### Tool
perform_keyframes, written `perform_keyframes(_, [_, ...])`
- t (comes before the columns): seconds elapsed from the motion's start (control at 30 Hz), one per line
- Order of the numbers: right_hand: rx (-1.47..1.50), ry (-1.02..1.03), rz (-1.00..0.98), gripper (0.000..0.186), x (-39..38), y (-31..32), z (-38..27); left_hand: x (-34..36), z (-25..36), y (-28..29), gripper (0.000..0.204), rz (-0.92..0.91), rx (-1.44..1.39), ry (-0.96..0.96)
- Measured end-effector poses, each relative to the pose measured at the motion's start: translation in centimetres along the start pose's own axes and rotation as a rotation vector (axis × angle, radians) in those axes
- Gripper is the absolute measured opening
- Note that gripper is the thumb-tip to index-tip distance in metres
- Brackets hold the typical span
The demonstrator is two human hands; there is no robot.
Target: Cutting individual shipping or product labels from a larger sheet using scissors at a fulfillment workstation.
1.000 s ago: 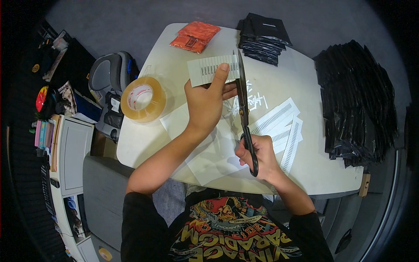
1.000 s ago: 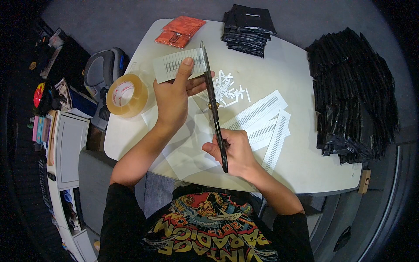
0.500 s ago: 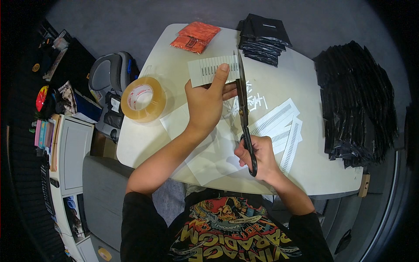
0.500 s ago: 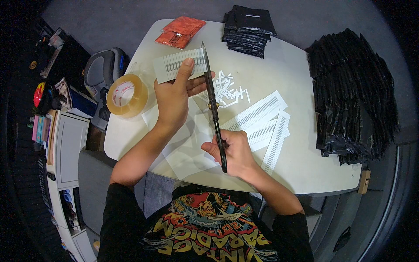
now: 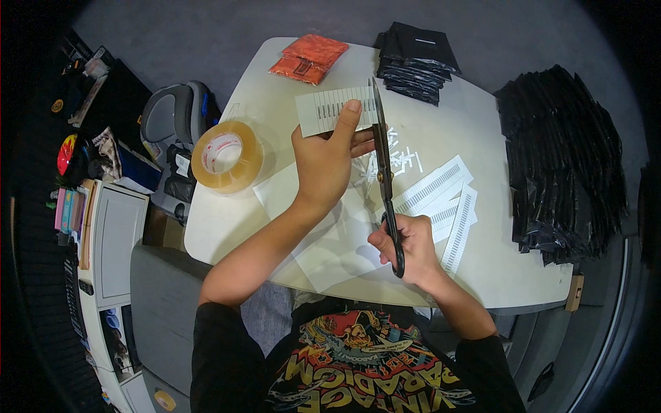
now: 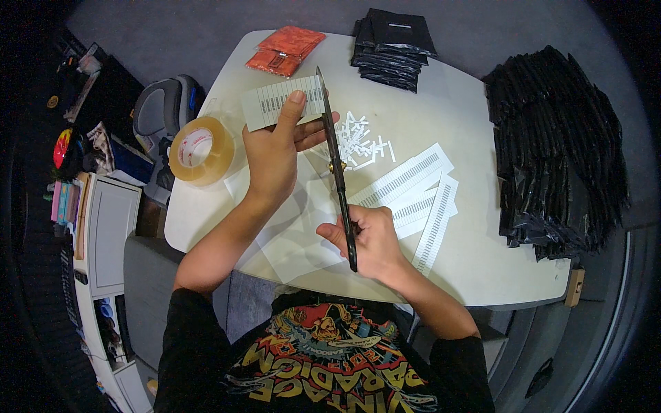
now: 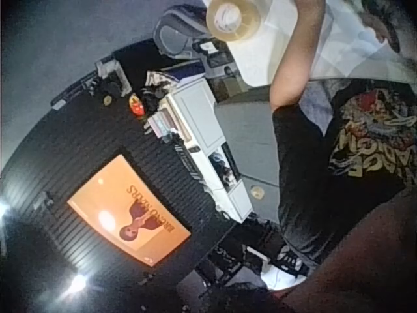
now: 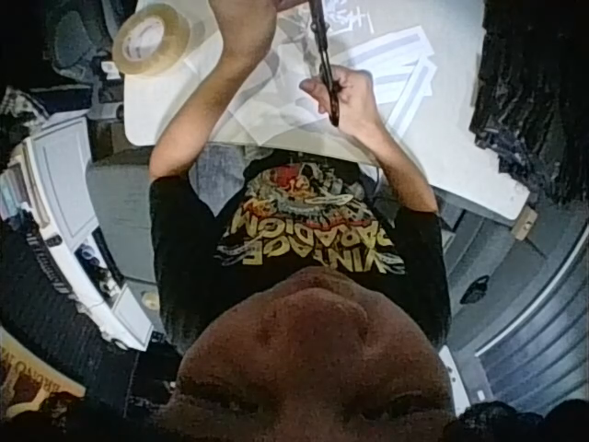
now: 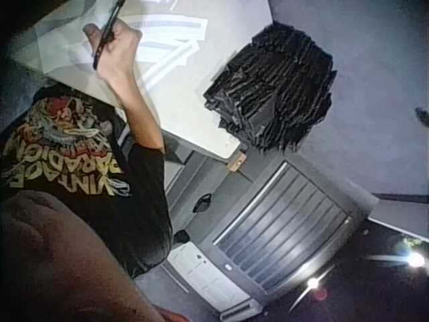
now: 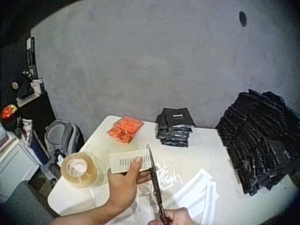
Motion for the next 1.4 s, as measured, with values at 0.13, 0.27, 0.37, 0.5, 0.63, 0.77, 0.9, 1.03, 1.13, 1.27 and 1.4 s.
perform_keyframes(0.13, [-0.022, -0.006, 0.003, 0.041, -0.1, 0.0, -0.1, 0.0, -0.1, 0.1, 0.035, -0.006, 0.004, -0.004])
perform_keyframes(0.27, [-0.025, 0.014, 0.006, 0.041, 0.0, 0.1, 0.0, 0.0, -0.1, 0.1, 0.035, 0.003, 0.013, 0.001])
perform_keyframes(0.37, [-0.024, 0.016, 0.011, 0.042, -0.1, 0.0, 0.0, 0.0, -0.2, 0.1, 0.035, -0.003, 0.002, 0.002])
perform_keyframes(0.5, [-0.034, 0.023, 0.024, 0.042, 0.0, 0.2, 0.0, 0.0, -0.2, 0.1, 0.035, -0.005, -0.014, 0.005])
perform_keyframes(0.63, [-0.051, 0.019, 0.025, 0.042, -0.1, 0.1, -0.3, 0.0, -0.1, 0.0, 0.035, -0.013, -0.011, 0.0])
perform_keyframes(0.77, [-0.057, 0.006, 0.043, 0.042, -0.2, 0.2, -0.3, 0.0, 0.1, -0.1, 0.035, -0.023, -0.017, -0.012])
perform_keyframes(0.9, [0.053, -0.048, -0.013, 0.039, -0.1, 0.0, 0.2, 0.2, 0.1, 0.2, 0.036, 0.003, -0.024, 0.001])
perform_keyframes(1.03, [0.038, 0.118, -0.124, 0.04, 0.0, -0.2, 0.0, 0.4, 0.0, 0.3, 0.037, 0.01, 0.012, 0.015])
perform_keyframes(1.13, [-0.003, 0.102, -0.159, 0.046, 0.0, -0.5, -0.2, 0.1, 0.3, 0.4, 0.037, 0.022, 0.008, 0.01])
perform_keyframes(1.27, [-0.011, 0.1, -0.117, 0.04, 0.1, -0.4, -0.4, 0.3, 0.0, 0.6, 0.036, 0.017, -0.01, 0.012])
perform_keyframes(1.4, [0.044, 0.087, -0.067, 0.035, 0.1, -0.3, 0.2, 0.3, -0.1, 0.5, 0.035, 0.018, -0.024, 0.013])
Point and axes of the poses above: each hand's wrist, its own x-axis towards the middle knuckle, its own y-axis out of the back of the hand, z = x × y, the point moved 10 cm from there along x, towards the middle knuckle, and after that the axes turned 8 degrees about z, right-handed, at the moved point
